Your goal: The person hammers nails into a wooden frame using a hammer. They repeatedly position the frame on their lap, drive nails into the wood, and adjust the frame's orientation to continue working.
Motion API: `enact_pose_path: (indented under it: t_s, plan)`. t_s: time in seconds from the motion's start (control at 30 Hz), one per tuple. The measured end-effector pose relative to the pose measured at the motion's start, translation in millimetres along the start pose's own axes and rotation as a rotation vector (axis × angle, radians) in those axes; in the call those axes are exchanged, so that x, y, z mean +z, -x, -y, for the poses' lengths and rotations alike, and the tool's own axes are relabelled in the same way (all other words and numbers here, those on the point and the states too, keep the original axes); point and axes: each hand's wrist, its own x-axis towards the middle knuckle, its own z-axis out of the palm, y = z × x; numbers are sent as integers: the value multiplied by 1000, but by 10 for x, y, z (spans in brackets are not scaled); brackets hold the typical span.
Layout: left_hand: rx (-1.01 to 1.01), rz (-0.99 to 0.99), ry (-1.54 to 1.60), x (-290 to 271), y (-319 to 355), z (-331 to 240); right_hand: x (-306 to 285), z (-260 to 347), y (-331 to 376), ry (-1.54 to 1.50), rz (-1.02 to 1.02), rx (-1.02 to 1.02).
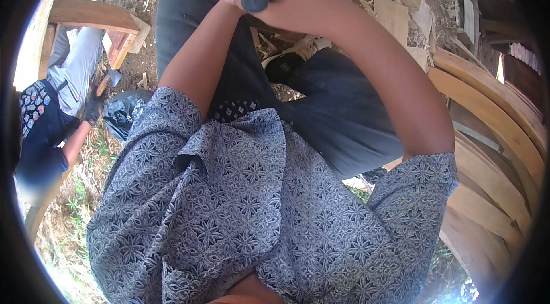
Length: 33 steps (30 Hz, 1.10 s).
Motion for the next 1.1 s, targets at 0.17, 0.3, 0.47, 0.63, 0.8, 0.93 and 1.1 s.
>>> enact_pose_path:
  t_s: [0.17, 0.3, 0.47, 0.63, 0.8, 0.93, 1.1]
  plan:
    - [-12, -67, 57, -209, -399, 326, 192, -50, 311, 65, 130, 2]
    - [-13, -97, 68, -122, -265, 206, 200, 36, 448, 48, 146, 57]
    - [42, -109, 23, -209, -439, 341, 135, -24, 289, -100, 67, 235]
    - [10, -77, -9, -111, -362, 172, 253, -182, 14, -19, -107, -39]
    - [28, -192, -126, -187, -447, 22, 570, -382, 188, -356, -326, 41]
    - [219, -111, -67, -318, -524, 205, 770, -318, -13, -444, -575, 141]
    - [194, -257, -257, -65, -245, 16, 532, -334, -224, -488, -604, 275]
